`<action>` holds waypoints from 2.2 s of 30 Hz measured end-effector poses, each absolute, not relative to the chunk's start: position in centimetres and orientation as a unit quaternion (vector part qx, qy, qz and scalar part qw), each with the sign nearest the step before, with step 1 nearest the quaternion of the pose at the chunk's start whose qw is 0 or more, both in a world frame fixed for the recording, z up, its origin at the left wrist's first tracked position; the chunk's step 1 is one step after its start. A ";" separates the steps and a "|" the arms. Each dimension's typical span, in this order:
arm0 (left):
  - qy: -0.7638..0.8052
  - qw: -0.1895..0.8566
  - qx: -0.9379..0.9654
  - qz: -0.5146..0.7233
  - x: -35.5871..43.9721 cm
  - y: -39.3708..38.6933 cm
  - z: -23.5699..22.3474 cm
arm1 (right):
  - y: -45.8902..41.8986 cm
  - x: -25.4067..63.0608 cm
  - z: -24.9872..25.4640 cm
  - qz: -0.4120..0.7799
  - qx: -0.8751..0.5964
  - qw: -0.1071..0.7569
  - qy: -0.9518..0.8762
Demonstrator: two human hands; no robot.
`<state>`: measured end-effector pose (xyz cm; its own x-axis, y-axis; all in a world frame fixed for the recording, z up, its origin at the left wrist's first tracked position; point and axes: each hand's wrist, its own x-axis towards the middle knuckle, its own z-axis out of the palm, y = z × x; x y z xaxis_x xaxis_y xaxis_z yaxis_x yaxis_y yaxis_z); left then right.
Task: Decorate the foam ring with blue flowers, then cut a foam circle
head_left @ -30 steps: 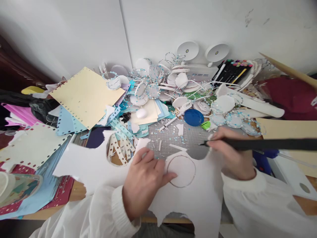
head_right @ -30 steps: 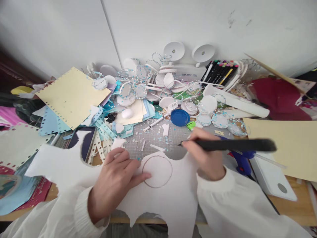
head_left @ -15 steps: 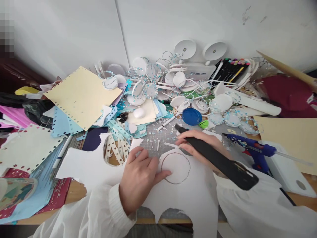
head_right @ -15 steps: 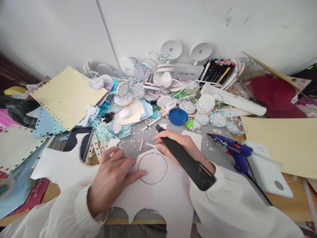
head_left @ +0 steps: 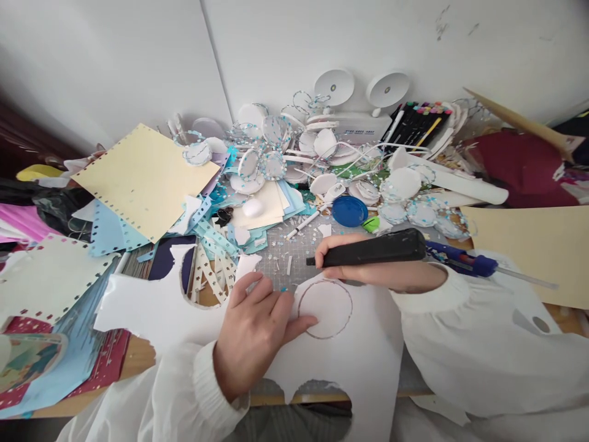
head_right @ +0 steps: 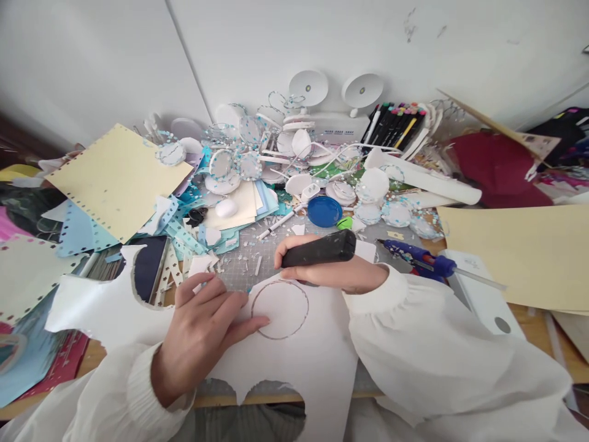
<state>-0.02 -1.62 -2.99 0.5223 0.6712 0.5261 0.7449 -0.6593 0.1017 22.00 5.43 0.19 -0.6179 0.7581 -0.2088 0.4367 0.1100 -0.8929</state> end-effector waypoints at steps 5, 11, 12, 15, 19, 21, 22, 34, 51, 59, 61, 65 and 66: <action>-0.402 0.074 -0.871 -0.272 -0.1 -1.7 -3.1 | 5.2 21.9 -1.0 0.521 -0.401 0.191 -0.729; -0.410 0.077 -0.873 -0.254 -0.3 -1.6 -3.4 | 4.8 21.3 0.0 0.585 -0.386 0.179 -0.690; -0.406 0.080 -0.875 -0.252 -0.3 -1.6 -3.3 | 4.7 21.0 0.4 0.605 -0.381 0.168 -0.679; -0.390 0.092 -0.881 -0.253 0.0 -1.7 -2.9 | 4.5 20.2 1.1 0.642 -0.363 0.144 -0.660; -0.381 0.103 -0.880 -0.264 0.2 -1.8 -2.4 | 4.4 19.5 0.7 0.663 -0.383 0.167 -0.621; -0.380 0.105 -0.880 -0.267 0.3 -1.9 -2.2 | 4.5 19.4 0.3 0.673 -0.396 0.179 -0.599; -0.378 0.107 -0.880 -0.268 0.3 -1.9 -2.2 | 4.5 19.3 0.1 0.677 -0.401 0.180 -0.589; -0.395 0.108 -0.879 -0.244 0.0 -1.3 -2.9 | 4.6 19.6 0.3 0.573 -0.409 0.209 -0.679; -0.431 0.102 -0.866 -0.233 -0.5 -0.8 -3.9 | 4.9 20.3 -2.1 0.410 -0.382 0.320 -0.764; -0.451 0.087 -0.862 -0.213 -0.4 -0.4 -5.1 | 5.6 19.8 -4.4 0.421 -0.437 0.369 -0.704; -0.457 0.082 -0.861 -0.207 -0.5 -0.3 -5.3 | 5.7 19.6 -4.8 0.426 -0.438 0.383 -0.693; -0.465 0.072 -0.859 -0.200 -0.5 -0.3 -5.5 | 6.0 19.4 -5.6 0.419 -0.435 0.402 -0.689; -0.466 0.069 -0.859 -0.200 -0.5 -0.4 -5.5 | 6.2 19.5 -5.7 0.422 -0.440 0.415 -0.675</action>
<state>-0.51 -0.37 -5.53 0.4865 0.7727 0.4076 0.8277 -0.5570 0.0681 19.52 6.18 -5.73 -0.2686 0.9443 0.1901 0.2431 0.2575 -0.9352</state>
